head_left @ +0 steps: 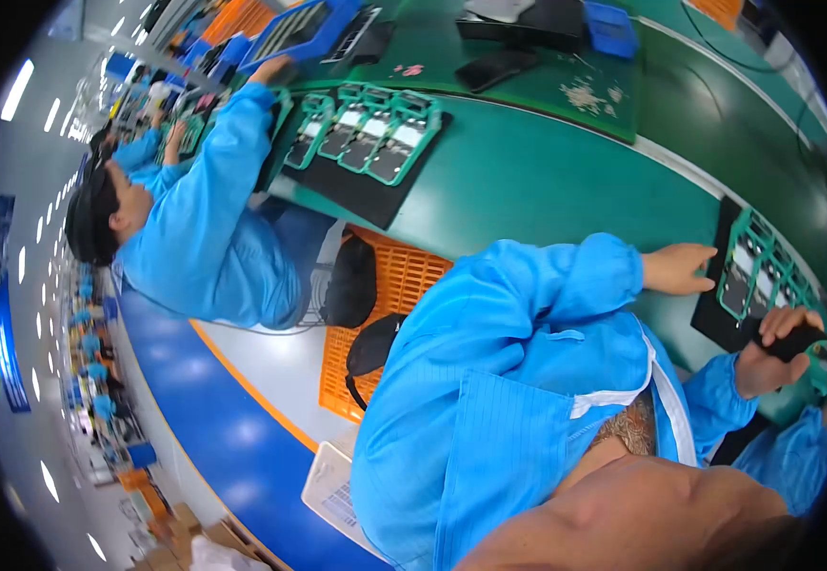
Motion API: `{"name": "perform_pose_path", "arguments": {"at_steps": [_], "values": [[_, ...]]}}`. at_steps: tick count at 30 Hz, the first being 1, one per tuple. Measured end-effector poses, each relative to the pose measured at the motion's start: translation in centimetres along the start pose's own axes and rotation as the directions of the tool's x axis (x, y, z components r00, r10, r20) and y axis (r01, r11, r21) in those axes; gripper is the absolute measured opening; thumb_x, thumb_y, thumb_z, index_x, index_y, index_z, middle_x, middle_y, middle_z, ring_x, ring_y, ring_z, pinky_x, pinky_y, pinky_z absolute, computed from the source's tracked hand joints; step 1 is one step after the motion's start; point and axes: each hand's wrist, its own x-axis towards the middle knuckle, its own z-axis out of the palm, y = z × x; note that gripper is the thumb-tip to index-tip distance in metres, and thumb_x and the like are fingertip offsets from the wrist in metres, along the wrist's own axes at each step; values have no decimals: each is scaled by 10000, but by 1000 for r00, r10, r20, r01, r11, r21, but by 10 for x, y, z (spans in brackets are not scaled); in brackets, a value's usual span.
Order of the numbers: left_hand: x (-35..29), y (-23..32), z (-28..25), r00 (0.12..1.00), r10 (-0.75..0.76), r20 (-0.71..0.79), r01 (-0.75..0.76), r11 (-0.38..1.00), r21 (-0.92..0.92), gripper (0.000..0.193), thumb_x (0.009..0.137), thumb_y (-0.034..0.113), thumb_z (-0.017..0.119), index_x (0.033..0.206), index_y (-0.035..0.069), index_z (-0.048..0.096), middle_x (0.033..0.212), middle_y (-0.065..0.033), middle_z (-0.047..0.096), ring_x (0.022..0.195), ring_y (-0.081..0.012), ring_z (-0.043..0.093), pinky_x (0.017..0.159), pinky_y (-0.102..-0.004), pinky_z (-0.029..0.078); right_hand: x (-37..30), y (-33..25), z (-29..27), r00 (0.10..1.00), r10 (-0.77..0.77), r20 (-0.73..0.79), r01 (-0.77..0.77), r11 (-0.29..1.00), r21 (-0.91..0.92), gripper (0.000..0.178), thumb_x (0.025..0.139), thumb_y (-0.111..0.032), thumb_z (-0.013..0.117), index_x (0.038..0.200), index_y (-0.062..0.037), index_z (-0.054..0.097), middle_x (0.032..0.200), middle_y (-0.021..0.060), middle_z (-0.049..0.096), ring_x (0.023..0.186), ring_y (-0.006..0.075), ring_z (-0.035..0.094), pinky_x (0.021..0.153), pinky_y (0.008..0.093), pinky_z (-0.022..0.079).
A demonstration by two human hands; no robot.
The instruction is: The person assembles electronic components by driving screws into housings and plastic components using a hanging electric screwdriver.
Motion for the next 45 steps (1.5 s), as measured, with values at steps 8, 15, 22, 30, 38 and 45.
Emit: {"name": "perform_pose_path", "arguments": {"at_steps": [8,15,22,30,38,45], "values": [[-144,-2,-265,750,-167,-640,393,891,228,254,854,157,592,1056,5,575,939,-150,594,838,-267,611,722,-350,496,4,37,59,982,160,97,-153,986,-71,547,829,-515,570,1101,-54,455,710,10,419,535,79,377,494,226,287],[-317,-75,-477,370,204,-906,895,184,407,487,891,323,509,1245,-2,427,1215,-185,486,1141,-354,438,957,-463,327,-3,83,128,945,280,171,-270,959,-81,567,790,-474,649,1101,-40,457,672,21,422,518,84,386,463,224,314],[-370,-125,-517,29,-89,-996,981,192,12,635,916,513,352,1293,7,424,1204,-213,524,1149,-373,449,983,-464,312,-8,104,165,936,278,214,-252,957,-143,568,786,-465,665,1096,-36,458,667,24,423,492,83,391,449,220,331],[-356,-133,-527,88,-186,-979,991,116,67,493,875,511,438,1071,102,631,1117,-89,554,1083,-301,458,930,-457,354,-12,122,169,914,346,213,-320,936,-145,486,844,-401,608,1138,-45,457,723,26,427,537,87,400,480,225,338],[-399,-155,-518,313,-178,-933,906,349,238,390,796,385,601,997,52,629,1033,-146,569,993,-346,486,878,-428,388,-64,203,224,904,413,111,-415,910,3,488,807,-290,679,1174,-57,457,811,24,474,624,87,443,477,215,358],[-417,-175,-504,312,-184,-932,873,442,205,354,816,305,612,994,1,573,990,-181,545,945,-357,488,836,-450,382,-98,274,342,962,262,75,-234,934,-270,321,819,-163,613,1085,-35,487,744,33,516,561,98,467,494,226,367]]}}
